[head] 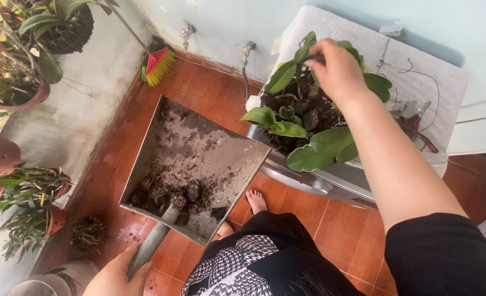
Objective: Repotting and maintaining orchid plants on a balcony.
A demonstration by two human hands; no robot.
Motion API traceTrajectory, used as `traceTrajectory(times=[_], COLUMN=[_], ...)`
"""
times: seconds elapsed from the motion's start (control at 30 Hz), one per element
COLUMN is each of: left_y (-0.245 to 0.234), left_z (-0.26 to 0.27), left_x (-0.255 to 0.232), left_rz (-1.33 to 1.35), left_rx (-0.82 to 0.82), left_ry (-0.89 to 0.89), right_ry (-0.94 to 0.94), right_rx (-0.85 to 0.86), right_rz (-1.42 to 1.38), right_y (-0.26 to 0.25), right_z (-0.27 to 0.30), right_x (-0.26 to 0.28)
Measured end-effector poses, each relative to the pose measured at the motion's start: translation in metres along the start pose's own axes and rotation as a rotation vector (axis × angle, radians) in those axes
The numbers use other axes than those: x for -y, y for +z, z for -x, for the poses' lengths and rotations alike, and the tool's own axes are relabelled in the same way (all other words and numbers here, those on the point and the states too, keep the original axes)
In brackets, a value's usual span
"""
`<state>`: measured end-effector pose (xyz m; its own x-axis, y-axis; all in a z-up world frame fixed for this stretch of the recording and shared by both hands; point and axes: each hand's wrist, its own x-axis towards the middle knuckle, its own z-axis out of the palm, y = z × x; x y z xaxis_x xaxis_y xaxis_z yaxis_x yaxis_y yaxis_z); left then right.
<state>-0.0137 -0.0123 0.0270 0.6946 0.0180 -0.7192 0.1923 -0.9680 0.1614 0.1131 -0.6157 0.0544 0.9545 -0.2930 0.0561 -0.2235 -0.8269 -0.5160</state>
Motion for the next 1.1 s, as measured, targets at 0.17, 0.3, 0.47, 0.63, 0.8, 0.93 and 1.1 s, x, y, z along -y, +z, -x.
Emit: traceTrajectory(times=[0.17, 0.3, 0.47, 0.63, 0.8, 0.93, 1.1], left_y=[-0.002, 0.003, -0.017, -0.013, -0.016, -0.018, -0.016], left_z=[0.005, 0.003, 0.023, 0.032, 0.040, 0.044, 0.046], left_x=[-0.005, -0.002, -0.036, -0.034, -0.042, -0.043, -0.040], left_rz=[0.013, -0.018, -0.014, -0.010, -0.020, -0.006, 0.003], left_rx=[-0.003, -0.002, 0.038, -0.009, -0.068, -0.038, -0.064], left_ry=[-0.018, -0.045, -0.136, -0.081, -0.108, -0.125, -0.115], right_ry=[-0.111, -0.073, -0.174, -0.311, 0.174, 0.215, 0.118], right_rx=[0.090, 0.251, 0.156, -0.003, 0.516, 0.551, 0.371], right_rz=[0.121, 0.197, 0.308, 0.470, 0.312, 0.486, 0.358], right_y=[0.005, 0.010, 0.024, 0.015, 0.004, 0.033, 0.020], right_z=[-0.006, -0.010, -0.023, -0.018, -0.012, -0.028, -0.015], right_x=[-0.011, -0.007, -0.036, -0.021, 0.024, -0.017, 0.005])
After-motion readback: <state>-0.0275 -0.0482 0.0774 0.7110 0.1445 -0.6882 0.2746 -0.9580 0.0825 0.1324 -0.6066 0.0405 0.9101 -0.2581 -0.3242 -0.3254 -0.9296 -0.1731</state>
